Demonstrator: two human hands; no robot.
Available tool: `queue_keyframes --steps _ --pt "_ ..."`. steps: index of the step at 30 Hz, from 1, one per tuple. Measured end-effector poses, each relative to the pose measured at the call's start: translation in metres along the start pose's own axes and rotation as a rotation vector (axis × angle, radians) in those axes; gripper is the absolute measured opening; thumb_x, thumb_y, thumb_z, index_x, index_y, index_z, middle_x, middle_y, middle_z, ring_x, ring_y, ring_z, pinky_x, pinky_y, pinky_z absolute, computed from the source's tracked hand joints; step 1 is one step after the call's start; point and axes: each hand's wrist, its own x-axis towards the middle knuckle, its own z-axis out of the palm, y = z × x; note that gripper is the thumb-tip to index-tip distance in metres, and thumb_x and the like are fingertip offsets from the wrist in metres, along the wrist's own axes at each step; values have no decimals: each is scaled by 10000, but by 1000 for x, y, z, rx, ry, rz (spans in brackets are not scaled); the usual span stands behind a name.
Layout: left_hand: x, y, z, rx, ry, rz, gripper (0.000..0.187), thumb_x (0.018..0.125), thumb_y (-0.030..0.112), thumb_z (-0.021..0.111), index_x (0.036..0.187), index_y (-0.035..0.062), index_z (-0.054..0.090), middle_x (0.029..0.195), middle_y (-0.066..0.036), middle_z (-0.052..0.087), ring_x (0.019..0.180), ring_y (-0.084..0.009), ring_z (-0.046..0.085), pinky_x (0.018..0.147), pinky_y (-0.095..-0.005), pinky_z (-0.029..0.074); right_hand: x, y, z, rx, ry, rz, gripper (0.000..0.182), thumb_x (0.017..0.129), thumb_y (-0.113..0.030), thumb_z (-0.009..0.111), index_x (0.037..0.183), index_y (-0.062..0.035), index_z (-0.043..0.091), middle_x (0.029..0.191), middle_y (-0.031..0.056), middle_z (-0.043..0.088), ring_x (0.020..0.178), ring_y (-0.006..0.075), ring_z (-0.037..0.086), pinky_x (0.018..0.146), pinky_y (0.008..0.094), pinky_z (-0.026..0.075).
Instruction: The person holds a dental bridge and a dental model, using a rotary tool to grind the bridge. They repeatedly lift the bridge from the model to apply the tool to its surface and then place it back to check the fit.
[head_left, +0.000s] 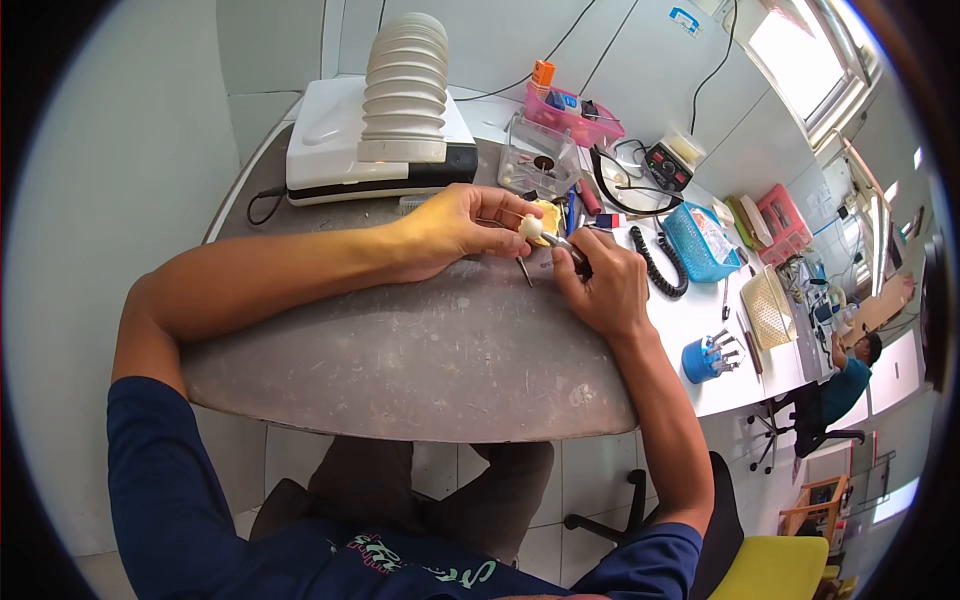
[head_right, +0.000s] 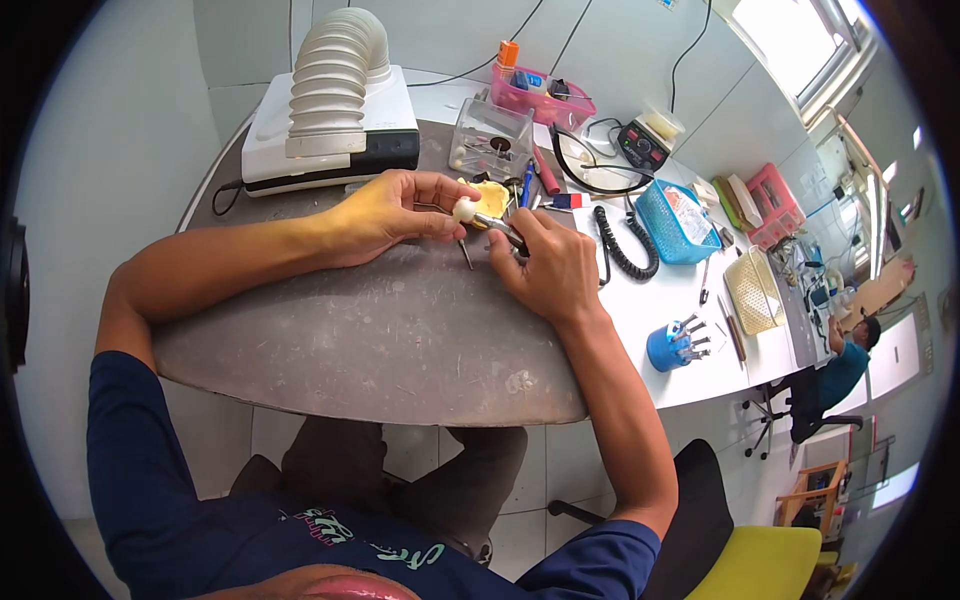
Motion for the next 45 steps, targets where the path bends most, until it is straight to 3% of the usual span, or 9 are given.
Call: queue_keyframes --steps 2,8,22,24,35,39,45 --pt "-1 2 4 -51 48 -9 451 897 31 701 1329 -11 579 1150 -88 674 1050 -138 646 941 -276 514 0 -1 0 20 8 -28 238 880 -282 678 856 -48 643 691 116 640 572 308 642 531 416 490" --pt "1 -3 1 -61 23 17 457 890 6 702 1328 -22 572 1179 -113 676 1079 -162 655 988 -286 525 0 -1 1 14 -12 2 242 881 -276 678 828 -46 628 680 108 626 563 302 633 520 410 474" --pt "-4 -3 0 -13 4 28 453 903 52 713 1328 -3 567 1206 -96 649 1079 -151 652 1000 -277 513 0 -2 0 4 -5 -1 236 873 -266 684 802 -55 608 652 86 594 537 280 611 506 398 461" --pt "-3 -4 2 -72 38 66 433 873 7 707 1289 -39 596 1160 -121 683 1041 -150 667 974 -279 522 0 -4 2 14 -9 -2 239 874 -266 684 796 -54 605 651 86 592 537 279 611 505 398 461" --pt "-3 -2 1 -19 13 22 469 894 40 714 1333 -6 557 1210 -87 653 1073 -143 645 995 -290 514 -1 -4 0 21 2 -31 231 870 -260 685 798 -51 615 677 103 623 543 303 621 505 408 468" --pt "-5 -1 3 -23 44 58 429 872 -2 703 1288 -28 601 1148 -112 686 1025 -148 671 957 -284 532 0 -4 -1 -11 -29 17 238 870 -264 686 796 -51 613 662 93 615 540 283 621 507 398 470" --pt "-2 -5 0 27 12 59 456 892 43 721 1320 3 570 1192 -99 662 1053 -136 661 986 -275 519 -1 -3 0 15 -6 -14 239 872 -265 686 793 -53 609 654 88 606 539 274 621 506 391 469"
